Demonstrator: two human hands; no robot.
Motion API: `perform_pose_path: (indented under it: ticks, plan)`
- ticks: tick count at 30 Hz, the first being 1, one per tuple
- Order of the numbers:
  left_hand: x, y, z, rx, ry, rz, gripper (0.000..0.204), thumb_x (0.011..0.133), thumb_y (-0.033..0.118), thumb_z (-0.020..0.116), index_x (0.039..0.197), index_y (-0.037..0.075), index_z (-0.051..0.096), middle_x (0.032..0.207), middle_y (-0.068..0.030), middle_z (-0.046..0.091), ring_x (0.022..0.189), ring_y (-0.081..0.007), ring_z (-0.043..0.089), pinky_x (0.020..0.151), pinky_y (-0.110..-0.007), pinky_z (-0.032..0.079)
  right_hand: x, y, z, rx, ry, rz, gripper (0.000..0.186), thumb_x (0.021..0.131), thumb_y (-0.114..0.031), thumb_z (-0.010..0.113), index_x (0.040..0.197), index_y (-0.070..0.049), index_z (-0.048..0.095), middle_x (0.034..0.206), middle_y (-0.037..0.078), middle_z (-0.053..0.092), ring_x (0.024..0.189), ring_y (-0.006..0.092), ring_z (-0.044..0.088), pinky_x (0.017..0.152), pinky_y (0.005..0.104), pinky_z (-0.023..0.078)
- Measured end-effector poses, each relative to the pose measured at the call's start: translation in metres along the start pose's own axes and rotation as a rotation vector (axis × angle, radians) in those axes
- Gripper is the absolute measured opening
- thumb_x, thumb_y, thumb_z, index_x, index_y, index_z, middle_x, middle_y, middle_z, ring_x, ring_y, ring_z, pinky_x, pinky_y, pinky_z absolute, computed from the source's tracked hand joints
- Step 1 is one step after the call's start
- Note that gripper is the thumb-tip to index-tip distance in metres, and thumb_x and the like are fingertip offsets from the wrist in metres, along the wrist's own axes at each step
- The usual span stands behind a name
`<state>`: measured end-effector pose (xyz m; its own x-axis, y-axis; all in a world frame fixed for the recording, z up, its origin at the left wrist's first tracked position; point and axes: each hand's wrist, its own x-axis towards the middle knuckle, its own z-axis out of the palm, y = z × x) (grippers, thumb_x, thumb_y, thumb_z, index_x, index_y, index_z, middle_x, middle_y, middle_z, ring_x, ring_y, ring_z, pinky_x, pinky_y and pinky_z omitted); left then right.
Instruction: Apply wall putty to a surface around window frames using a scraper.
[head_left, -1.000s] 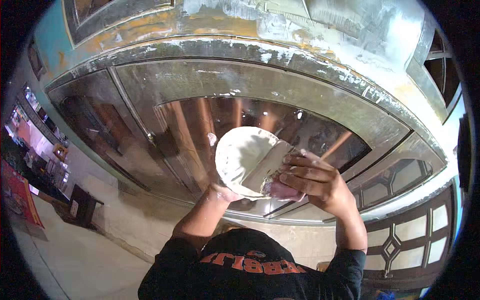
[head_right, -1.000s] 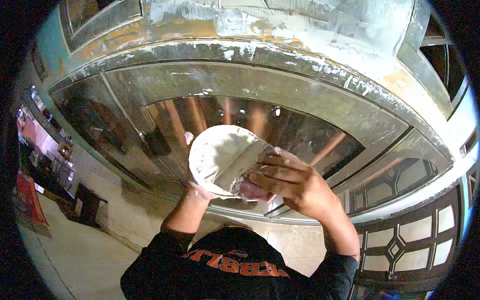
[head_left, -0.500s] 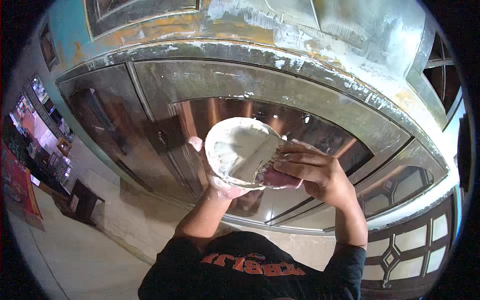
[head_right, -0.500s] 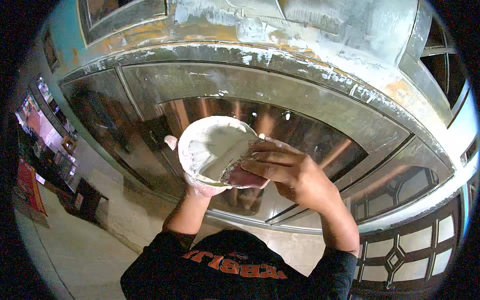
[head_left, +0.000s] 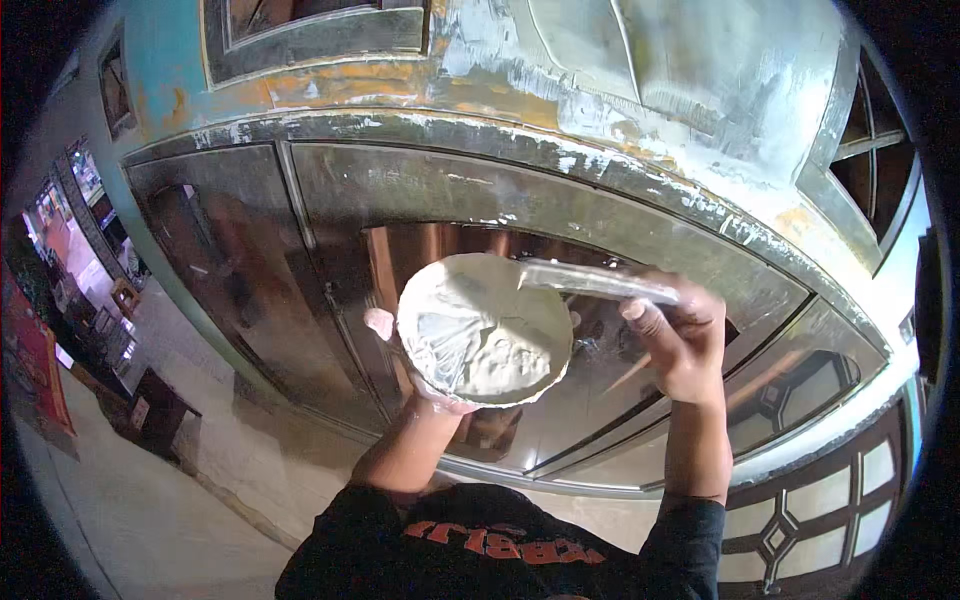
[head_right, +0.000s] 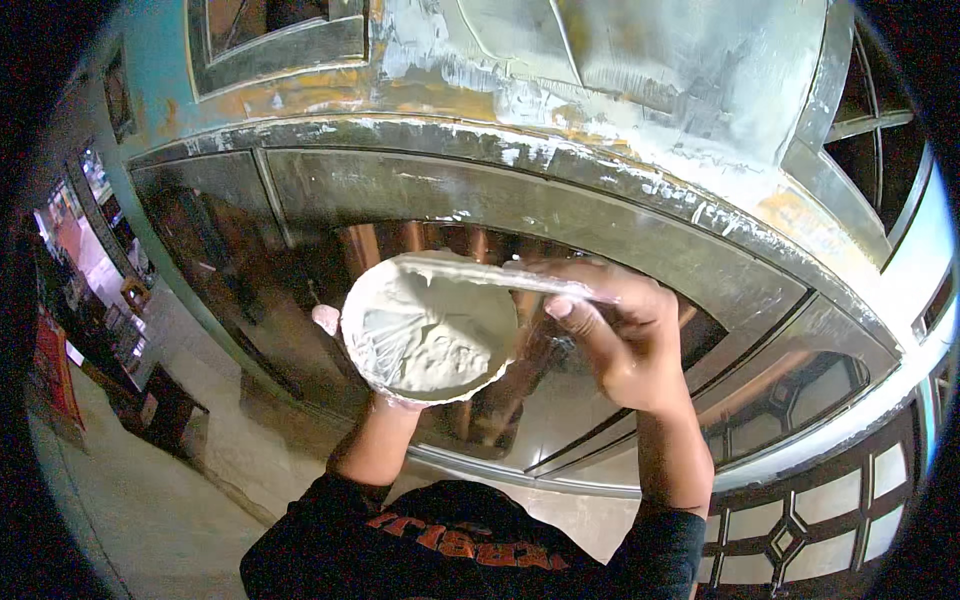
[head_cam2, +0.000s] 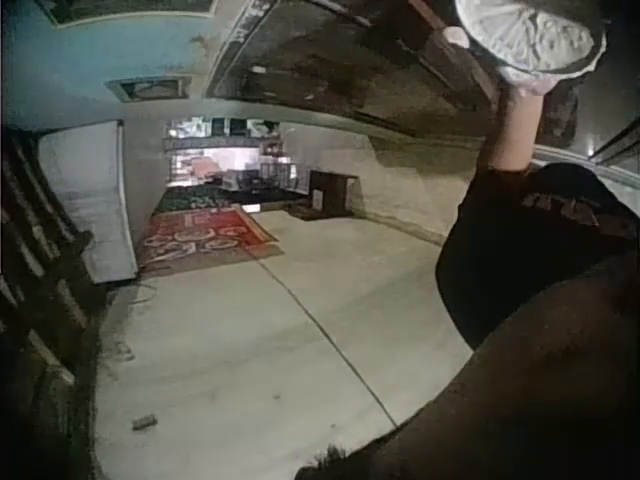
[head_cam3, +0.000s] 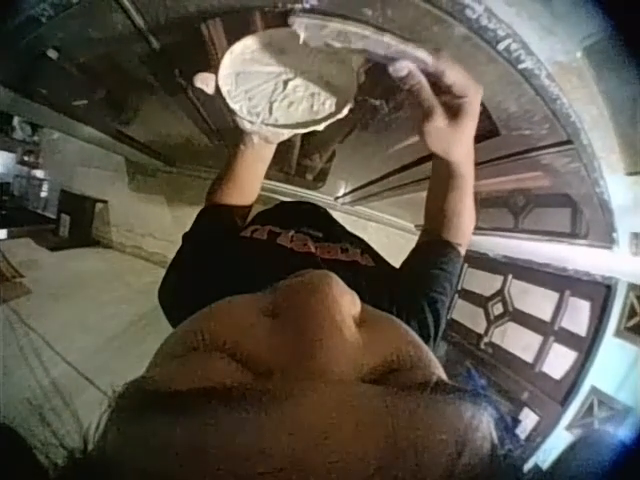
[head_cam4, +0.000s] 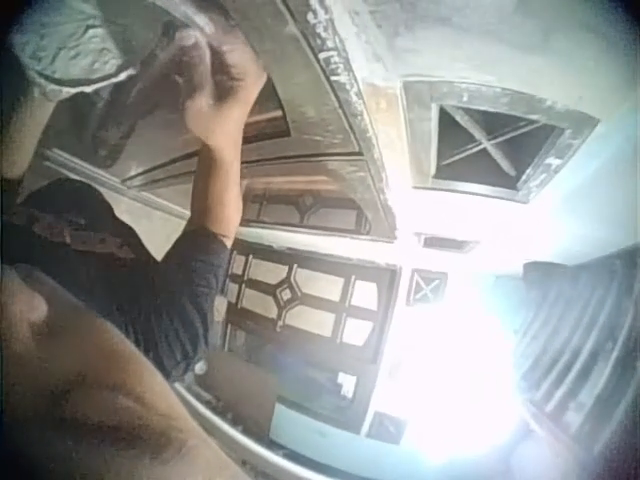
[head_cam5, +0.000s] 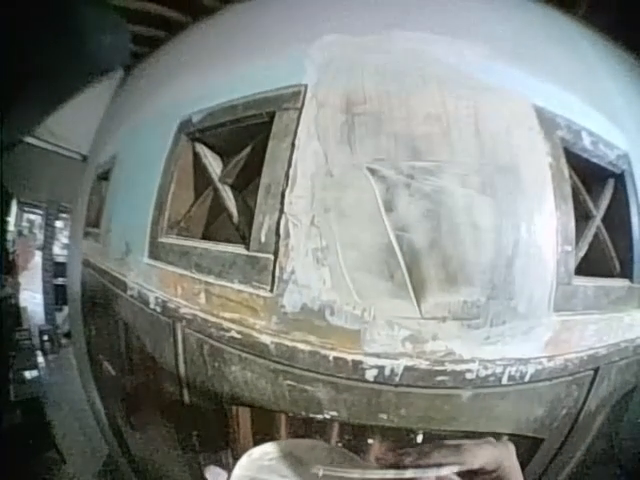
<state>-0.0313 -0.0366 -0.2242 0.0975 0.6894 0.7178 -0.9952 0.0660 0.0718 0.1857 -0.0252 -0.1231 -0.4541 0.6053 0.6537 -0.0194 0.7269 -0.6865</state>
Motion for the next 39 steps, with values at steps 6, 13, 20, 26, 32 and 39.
perform_pose_path:
  ticks: [6, 13, 20, 26, 32, 39]
  plan:
    - [0.010, -0.007, 0.004, -0.069, -0.061, 0.112, 0.122, 0.073, 0.094, 0.052, 0.157, 0.007, 0.035, 0.158, -0.0249, 0.038, 0.138, -0.0472, 0.046, 0.111, -0.071, 0.038, 0.014, 0.006, 0.007, 0.704, 0.039, 0.193, 0.027, 0.102, -0.005, 0.061, 0.127, 0.005, 0.062, 0.119, 0.012, 0.071, 0.110, 0.0232, 0.068, 0.096, 0.0407, 0.055]
    - [0.014, 0.006, 0.002, 0.123, 0.031, 0.227, 0.123, 0.072, 0.094, 0.054, 0.154, 0.004, 0.038, 0.155, -0.0271, 0.041, 0.137, -0.0490, 0.046, 0.113, -0.068, 0.038, 0.023, -0.011, -0.006, 0.742, 0.161, 0.139, 0.022, 0.105, -0.010, 0.051, 0.124, -0.001, 0.060, 0.117, 0.011, 0.069, 0.106, 0.0230, 0.067, 0.097, 0.0430, 0.053]
    - [0.019, 0.027, 0.028, 0.131, -0.061, 0.100, 0.134, 0.062, 0.093, 0.064, 0.156, 0.003, 0.033, 0.153, -0.0345, 0.038, 0.138, -0.0596, 0.038, 0.109, -0.076, 0.037, 0.044, -0.058, -0.082, -0.054, 0.491, -0.519, 0.031, 0.100, -0.003, 0.062, 0.130, 0.004, 0.061, 0.124, 0.013, 0.068, 0.113, 0.0186, 0.064, 0.101, 0.0340, 0.050]
    - [0.053, 0.048, 0.053, 0.315, -0.028, 0.156, 0.137, 0.062, 0.097, 0.059, 0.155, 0.000, 0.033, 0.154, -0.0364, 0.036, 0.139, -0.0625, 0.035, 0.107, -0.079, 0.036, 0.116, -0.101, -0.121, -1.216, 0.687, -0.863, 0.027, 0.104, -0.007, 0.056, 0.128, -0.004, 0.068, 0.121, 0.015, 0.072, 0.111, 0.0261, 0.071, 0.092, 0.0372, 0.056]
    - [0.066, 0.069, 0.053, 0.392, -0.037, 0.221, 0.133, 0.069, 0.095, 0.054, 0.159, 0.001, 0.026, 0.162, -0.0349, 0.022, 0.145, -0.0634, 0.020, 0.108, -0.080, 0.030, 0.168, -0.121, -0.150, -1.440, 0.648, -1.081, 0.034, 0.099, -0.001, 0.061, 0.131, -0.012, 0.068, 0.126, 0.013, 0.070, 0.111, 0.0309, 0.071, 0.091, 0.0387, 0.059]
    - [0.070, 0.079, 0.045, 0.410, 0.074, 0.298, 0.132, 0.070, 0.095, 0.053, 0.159, 0.002, 0.028, 0.162, -0.0334, 0.024, 0.145, -0.0637, 0.021, 0.109, -0.080, 0.028, 0.200, -0.128, -0.144, -1.535, 0.557, -1.125, 0.046, 0.096, 0.005, 0.061, 0.136, -0.016, 0.066, 0.134, 0.012, 0.067, 0.121, 0.0322, 0.066, 0.098, 0.0396, 0.058]
